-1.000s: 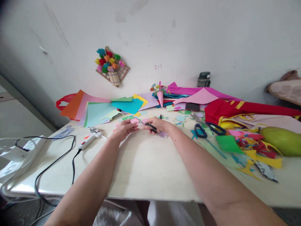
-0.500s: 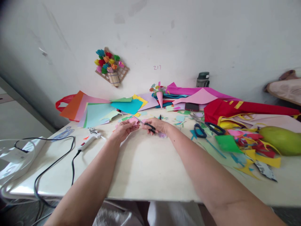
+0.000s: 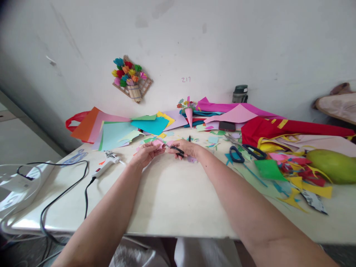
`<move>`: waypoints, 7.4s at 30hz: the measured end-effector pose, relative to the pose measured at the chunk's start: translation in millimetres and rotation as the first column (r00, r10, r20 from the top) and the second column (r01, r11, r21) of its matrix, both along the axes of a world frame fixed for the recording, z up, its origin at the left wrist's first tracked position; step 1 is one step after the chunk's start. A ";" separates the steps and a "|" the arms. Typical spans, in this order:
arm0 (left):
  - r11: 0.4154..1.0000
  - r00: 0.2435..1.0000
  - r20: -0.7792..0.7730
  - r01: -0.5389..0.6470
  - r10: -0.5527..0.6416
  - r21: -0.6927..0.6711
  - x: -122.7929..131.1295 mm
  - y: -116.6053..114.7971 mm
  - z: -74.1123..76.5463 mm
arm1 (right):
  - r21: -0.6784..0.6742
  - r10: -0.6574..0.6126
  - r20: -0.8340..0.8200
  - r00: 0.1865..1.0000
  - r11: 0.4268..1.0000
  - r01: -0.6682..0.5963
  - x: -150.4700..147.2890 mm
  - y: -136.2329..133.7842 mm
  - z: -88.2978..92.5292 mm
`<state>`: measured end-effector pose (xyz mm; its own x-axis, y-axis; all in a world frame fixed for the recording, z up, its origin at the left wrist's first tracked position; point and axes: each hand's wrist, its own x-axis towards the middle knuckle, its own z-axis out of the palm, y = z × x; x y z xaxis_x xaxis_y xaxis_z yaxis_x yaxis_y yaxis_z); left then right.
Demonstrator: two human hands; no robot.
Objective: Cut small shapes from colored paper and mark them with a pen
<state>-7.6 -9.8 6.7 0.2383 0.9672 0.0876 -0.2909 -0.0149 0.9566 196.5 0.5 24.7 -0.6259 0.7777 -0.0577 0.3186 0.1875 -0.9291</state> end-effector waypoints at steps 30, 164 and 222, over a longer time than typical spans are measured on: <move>1.000 1.000 0.031 0.004 -0.004 -0.007 0.3 -0.2 0.6 | 0.024 0.011 0.027 1.000 1.000 -0.012 0.2 1.4 -1.3; 0.998 0.996 0.055 -0.068 0.067 0.008 0.2 -0.2 0.2 | 0.043 0.002 -0.067 0.998 0.999 0.001 -6.2 -7.7 -0.7; 0.995 0.996 0.011 -0.094 0.094 -0.023 -0.3 -0.1 -1.0 | -0.030 -0.053 -0.155 0.987 0.998 0.049 -12.4 -1.4 -10.2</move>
<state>-7.9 -10.0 5.7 0.1454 0.9870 0.0682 -0.3004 -0.0216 0.9536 184.2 -0.9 14.5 -0.5882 0.8085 0.0162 0.1787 0.1495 -0.9725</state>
